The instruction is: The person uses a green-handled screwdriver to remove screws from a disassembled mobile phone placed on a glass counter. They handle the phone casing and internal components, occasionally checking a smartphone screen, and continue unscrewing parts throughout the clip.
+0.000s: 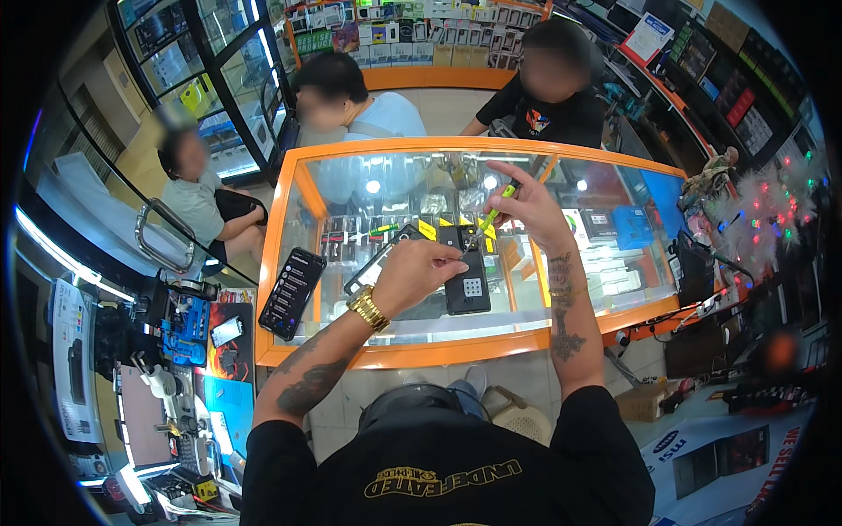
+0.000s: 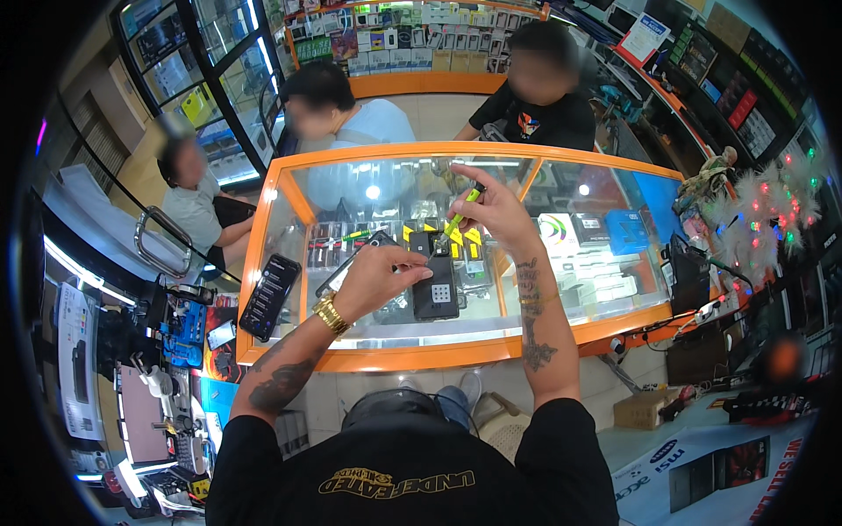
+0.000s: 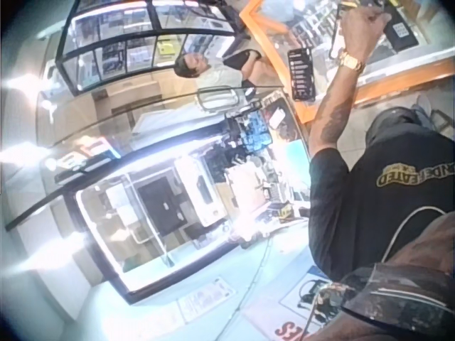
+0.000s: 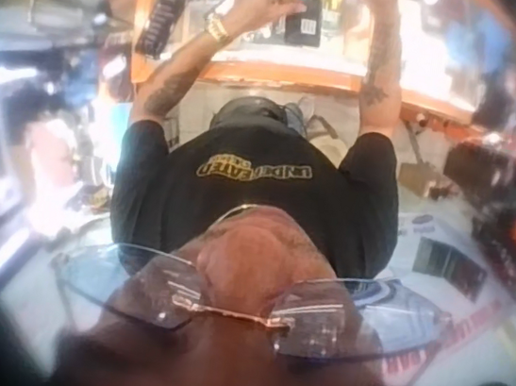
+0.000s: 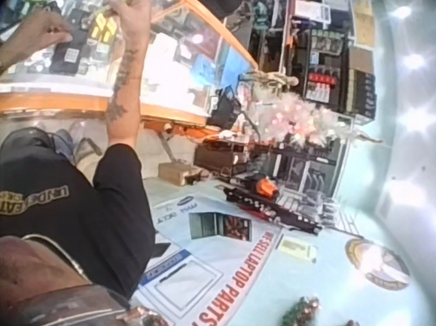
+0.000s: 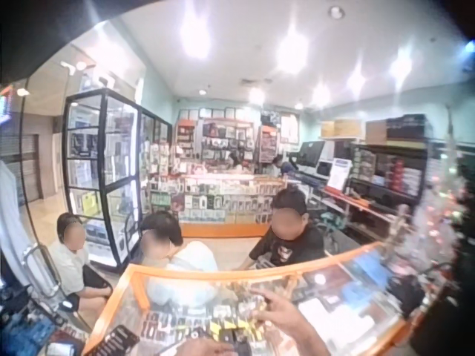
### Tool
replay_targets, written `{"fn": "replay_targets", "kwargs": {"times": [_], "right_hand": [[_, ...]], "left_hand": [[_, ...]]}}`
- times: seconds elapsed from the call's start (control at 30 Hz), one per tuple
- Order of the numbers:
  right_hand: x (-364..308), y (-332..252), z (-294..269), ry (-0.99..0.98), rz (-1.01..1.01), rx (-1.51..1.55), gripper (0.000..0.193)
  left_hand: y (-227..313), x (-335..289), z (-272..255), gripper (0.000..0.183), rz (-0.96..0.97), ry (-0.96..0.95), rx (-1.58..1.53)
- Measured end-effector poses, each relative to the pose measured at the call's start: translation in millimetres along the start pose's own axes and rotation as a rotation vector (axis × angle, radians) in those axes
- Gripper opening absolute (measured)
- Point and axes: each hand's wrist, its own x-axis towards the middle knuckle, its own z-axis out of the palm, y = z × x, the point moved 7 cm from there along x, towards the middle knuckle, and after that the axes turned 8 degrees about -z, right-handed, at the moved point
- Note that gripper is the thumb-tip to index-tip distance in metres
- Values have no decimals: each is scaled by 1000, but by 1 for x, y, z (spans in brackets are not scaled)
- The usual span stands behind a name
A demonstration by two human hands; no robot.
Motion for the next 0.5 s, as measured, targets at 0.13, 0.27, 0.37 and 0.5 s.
{"fn": "replay_targets", "kwargs": {"times": [0.13,0.27,0.37,0.5], "right_hand": [[-1,1,3,11,11,2,60],[-3,2,3,-1,25,-47,60],[-2,1,2,10,25,-69,61],[4,-1,-1,21,-7,-98,61]], "left_hand": [[-2,2,8,23,14,55,1],[-2,2,12,20,7,52,54],[-1,3,14,18,60,65,119],[-7,0,14,15,100,81,176]]}}
